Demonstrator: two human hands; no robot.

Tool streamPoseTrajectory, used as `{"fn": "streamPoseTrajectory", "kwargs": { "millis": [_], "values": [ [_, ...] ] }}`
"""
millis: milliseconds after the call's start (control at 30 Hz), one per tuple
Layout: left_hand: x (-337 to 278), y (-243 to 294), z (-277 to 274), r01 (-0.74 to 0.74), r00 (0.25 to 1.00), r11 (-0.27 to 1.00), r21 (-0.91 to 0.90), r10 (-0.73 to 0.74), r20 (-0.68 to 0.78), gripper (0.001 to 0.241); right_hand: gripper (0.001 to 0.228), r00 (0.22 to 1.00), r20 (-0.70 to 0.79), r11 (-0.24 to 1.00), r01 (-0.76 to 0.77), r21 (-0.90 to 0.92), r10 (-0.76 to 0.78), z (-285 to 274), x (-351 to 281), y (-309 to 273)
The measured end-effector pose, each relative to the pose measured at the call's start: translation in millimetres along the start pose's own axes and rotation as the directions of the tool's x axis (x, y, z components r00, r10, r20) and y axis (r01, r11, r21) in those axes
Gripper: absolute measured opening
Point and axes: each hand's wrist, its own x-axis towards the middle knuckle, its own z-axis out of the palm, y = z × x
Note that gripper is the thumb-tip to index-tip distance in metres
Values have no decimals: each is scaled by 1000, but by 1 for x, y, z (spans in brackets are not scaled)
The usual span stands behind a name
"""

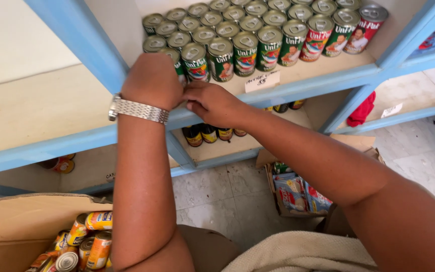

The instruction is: Restocking canned goods and coffee sachets from a cardboard box onto grocery store shelves.

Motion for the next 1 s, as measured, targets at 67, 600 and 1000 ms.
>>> {"fn": "streamPoseTrajectory", "kwargs": {
  "millis": [67, 600, 1000],
  "values": [
    [-2, 1, 1, -16, 999, 999, -41, 14, -34, 26, 28, 993, -12, 990, 113, -79, -115, 6, -6, 1],
    [-29, 138, 7, -643, 717, 564, -519, 680, -149, 28, 52, 726, 593, 891, -453, 33, 348, -32, -164, 34],
    [-13, 270, 393, -602, 186, 740, -300, 496, 848, 35, 52, 105, 828, 782, -413, -467, 551, 2, -399, 294]
  ]
}}
